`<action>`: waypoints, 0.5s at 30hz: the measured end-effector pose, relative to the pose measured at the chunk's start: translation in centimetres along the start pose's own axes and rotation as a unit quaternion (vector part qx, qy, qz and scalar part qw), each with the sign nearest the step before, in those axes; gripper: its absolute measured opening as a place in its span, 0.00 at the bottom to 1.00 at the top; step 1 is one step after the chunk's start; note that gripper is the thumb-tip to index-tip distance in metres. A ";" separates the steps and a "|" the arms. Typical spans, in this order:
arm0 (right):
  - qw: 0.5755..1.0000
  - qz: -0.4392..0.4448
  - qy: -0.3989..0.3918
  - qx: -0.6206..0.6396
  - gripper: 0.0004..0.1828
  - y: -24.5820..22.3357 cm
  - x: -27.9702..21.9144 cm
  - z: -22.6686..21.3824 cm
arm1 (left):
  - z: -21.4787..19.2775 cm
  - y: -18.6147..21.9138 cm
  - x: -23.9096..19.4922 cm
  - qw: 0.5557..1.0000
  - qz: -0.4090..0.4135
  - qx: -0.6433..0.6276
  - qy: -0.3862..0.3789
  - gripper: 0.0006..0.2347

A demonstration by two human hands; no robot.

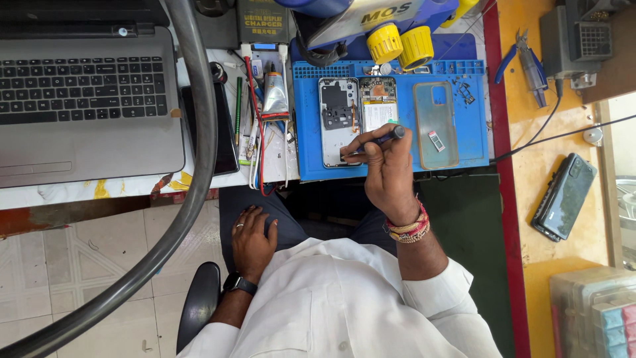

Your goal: The person disassembles a smartphone, removes the battery, and uses a screwdriver and a small brush to clean internal components. The person then applies a liquid from a yellow bottle to the device and continues cleaning with the brush.

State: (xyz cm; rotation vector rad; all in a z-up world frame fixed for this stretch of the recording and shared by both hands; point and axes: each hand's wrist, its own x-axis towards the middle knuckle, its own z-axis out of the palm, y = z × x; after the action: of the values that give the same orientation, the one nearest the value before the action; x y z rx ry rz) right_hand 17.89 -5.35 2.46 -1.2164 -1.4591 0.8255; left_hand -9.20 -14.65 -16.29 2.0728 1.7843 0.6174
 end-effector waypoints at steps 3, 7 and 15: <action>1.000 0.016 0.003 0.008 0.06 0.2 -0.2 0.1 | 0.1 0.1 0.0 1.000 -0.003 0.005 -0.007 0.12; 1.000 0.002 -0.014 0.004 0.06 0.3 -0.1 0.4 | 0.1 0.0 -0.1 1.000 -0.008 0.000 -0.010 0.12; 0.997 -0.052 0.045 -0.028 0.08 -0.5 -0.8 -1.6 | 0.1 0.0 -0.2 1.000 -0.002 0.000 -0.001 0.12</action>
State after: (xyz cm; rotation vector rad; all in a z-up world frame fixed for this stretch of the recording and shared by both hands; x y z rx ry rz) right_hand 19.27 -6.38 3.10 -1.1935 -1.4673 0.6550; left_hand -9.16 -14.81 -16.45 2.0683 1.7869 0.6143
